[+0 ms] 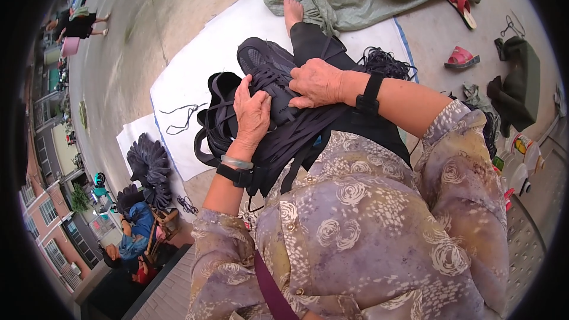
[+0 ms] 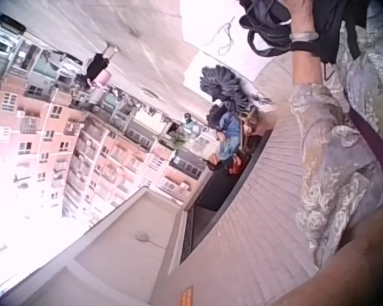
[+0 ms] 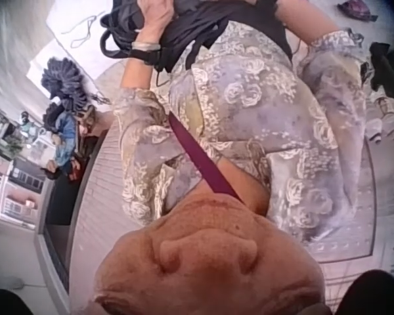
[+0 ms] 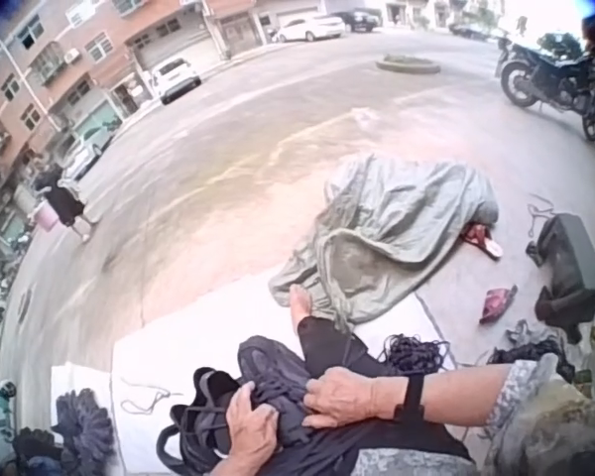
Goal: Attaching and tying black laces onto a shoe component on the lap.
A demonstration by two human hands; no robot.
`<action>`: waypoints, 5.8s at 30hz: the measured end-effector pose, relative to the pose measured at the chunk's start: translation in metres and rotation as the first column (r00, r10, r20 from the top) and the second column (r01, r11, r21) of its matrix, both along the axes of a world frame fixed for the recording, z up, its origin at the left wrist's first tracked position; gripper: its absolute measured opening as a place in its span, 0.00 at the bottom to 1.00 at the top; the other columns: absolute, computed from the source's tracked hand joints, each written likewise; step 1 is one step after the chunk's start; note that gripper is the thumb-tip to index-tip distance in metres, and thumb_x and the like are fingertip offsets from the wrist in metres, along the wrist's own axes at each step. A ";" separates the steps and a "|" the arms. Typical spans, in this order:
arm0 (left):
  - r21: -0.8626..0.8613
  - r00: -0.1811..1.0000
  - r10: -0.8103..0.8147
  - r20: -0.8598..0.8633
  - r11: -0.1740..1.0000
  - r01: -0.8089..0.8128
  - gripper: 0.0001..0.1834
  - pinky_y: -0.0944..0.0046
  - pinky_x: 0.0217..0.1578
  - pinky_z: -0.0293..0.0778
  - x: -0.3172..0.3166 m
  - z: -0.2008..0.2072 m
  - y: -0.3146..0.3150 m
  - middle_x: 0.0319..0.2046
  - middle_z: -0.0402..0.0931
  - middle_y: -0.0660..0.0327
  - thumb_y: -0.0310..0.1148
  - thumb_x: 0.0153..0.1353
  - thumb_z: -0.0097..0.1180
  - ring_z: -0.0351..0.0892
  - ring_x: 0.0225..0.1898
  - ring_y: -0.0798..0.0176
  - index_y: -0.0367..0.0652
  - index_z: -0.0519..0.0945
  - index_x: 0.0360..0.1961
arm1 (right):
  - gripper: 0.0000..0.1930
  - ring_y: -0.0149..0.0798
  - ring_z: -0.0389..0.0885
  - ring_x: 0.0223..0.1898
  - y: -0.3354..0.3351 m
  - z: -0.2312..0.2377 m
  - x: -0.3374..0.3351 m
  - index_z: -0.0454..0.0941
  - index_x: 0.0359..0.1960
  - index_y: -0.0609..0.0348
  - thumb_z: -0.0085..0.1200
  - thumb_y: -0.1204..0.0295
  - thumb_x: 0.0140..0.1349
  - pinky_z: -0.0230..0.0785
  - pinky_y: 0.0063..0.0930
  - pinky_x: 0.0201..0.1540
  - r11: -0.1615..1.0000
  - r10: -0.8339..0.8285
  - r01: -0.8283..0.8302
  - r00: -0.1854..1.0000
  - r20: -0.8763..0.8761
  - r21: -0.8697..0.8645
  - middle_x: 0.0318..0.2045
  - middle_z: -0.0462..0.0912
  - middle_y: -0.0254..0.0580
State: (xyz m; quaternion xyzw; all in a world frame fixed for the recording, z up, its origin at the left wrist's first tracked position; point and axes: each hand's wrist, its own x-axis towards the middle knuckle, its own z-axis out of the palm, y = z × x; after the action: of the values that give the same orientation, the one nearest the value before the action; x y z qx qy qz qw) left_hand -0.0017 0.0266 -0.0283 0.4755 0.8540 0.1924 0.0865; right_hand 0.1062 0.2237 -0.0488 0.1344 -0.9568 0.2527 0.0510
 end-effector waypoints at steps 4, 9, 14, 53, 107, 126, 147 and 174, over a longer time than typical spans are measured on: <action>0.006 1.000 -0.006 0.027 1.000 0.006 0.05 0.44 0.58 0.53 -0.001 -0.001 0.000 0.59 0.59 0.44 0.31 0.55 0.54 0.58 0.59 0.39 0.41 0.77 0.31 | 0.17 0.46 0.79 0.27 -0.001 -0.004 0.000 0.79 0.26 0.58 0.54 0.55 0.54 0.72 0.37 0.30 0.992 -0.055 0.057 0.998 0.029 -0.113 0.25 0.76 0.45; 0.011 1.000 -0.007 0.029 1.000 0.007 0.05 0.46 0.58 0.54 -0.002 0.000 0.000 0.59 0.59 0.43 0.30 0.55 0.54 0.60 0.58 0.41 0.41 0.77 0.31 | 0.08 0.48 0.79 0.30 0.001 -0.007 -0.004 0.77 0.29 0.58 0.51 0.68 0.51 0.72 0.38 0.32 0.964 -0.142 0.141 0.990 0.015 -0.226 0.25 0.76 0.45; -0.017 0.999 -0.002 0.036 1.000 0.003 0.04 0.50 0.58 0.57 -0.001 0.002 0.001 0.60 0.58 0.42 0.29 0.56 0.55 0.61 0.59 0.41 0.40 0.76 0.31 | 0.07 0.49 0.79 0.33 0.006 -0.003 -0.010 0.77 0.29 0.59 0.50 0.71 0.49 0.72 0.40 0.34 0.989 -0.065 0.082 0.988 0.137 -0.120 0.27 0.78 0.47; 0.049 0.984 -0.001 0.178 0.999 -0.008 0.04 0.54 0.59 0.61 -0.003 0.007 0.001 0.59 0.58 0.38 0.19 0.54 0.50 0.65 0.56 0.38 0.33 0.71 0.32 | 0.06 0.50 0.79 0.34 0.025 -0.012 -0.064 0.78 0.28 0.56 0.49 0.72 0.50 0.69 0.41 0.37 0.853 -0.245 0.321 0.943 0.227 -0.411 0.27 0.81 0.45; 0.281 0.984 0.177 0.003 0.944 -0.171 0.06 0.52 0.54 0.61 -0.025 0.015 -0.012 0.50 0.71 0.49 0.24 0.43 0.53 0.72 0.48 0.49 0.38 0.75 0.26 | 0.03 0.45 0.73 0.35 0.063 0.006 0.021 0.75 0.30 0.55 0.50 0.72 0.55 0.61 0.36 0.37 0.971 -0.226 0.217 0.970 0.086 0.099 0.28 0.72 0.40; 0.316 0.978 0.171 0.122 0.927 -0.202 0.13 0.58 0.43 0.71 -0.010 0.003 0.000 0.42 0.73 0.53 0.22 0.45 0.55 0.75 0.40 0.49 0.39 0.73 0.36 | 0.11 0.44 0.76 0.38 0.170 -0.033 0.062 0.78 0.29 0.53 0.47 0.62 0.60 0.60 0.43 0.40 0.661 -0.661 0.412 0.715 0.227 0.627 0.30 0.76 0.42; 0.143 0.974 0.161 0.162 0.972 -0.184 0.07 0.55 0.49 0.68 0.005 0.004 -0.004 0.49 0.68 0.48 0.23 0.45 0.57 0.70 0.49 0.45 0.39 0.76 0.29 | 0.06 0.40 0.72 0.46 -0.025 0.025 -0.024 0.77 0.30 0.55 0.54 0.74 0.48 0.64 0.33 0.44 0.997 -0.067 0.065 0.997 -0.040 -0.047 0.37 0.75 0.35; 0.130 0.957 0.175 0.231 0.969 -0.209 0.10 0.54 0.52 0.66 0.003 0.000 -0.005 0.51 0.66 0.47 0.22 0.44 0.53 0.67 0.52 0.45 0.36 0.77 0.32 | 0.09 0.44 0.62 0.59 -0.014 0.012 -0.046 0.76 0.28 0.58 0.61 0.69 0.47 0.54 0.42 0.58 0.997 0.003 -0.008 0.998 -0.068 -0.079 0.45 0.72 0.37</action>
State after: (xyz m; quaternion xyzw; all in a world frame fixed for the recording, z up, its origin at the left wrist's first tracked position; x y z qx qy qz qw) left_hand 0.0011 0.0221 -0.0286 0.3714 0.8643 0.3158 0.1238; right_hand 0.0598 0.2099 -0.0366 0.1434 -0.9434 0.2858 0.0878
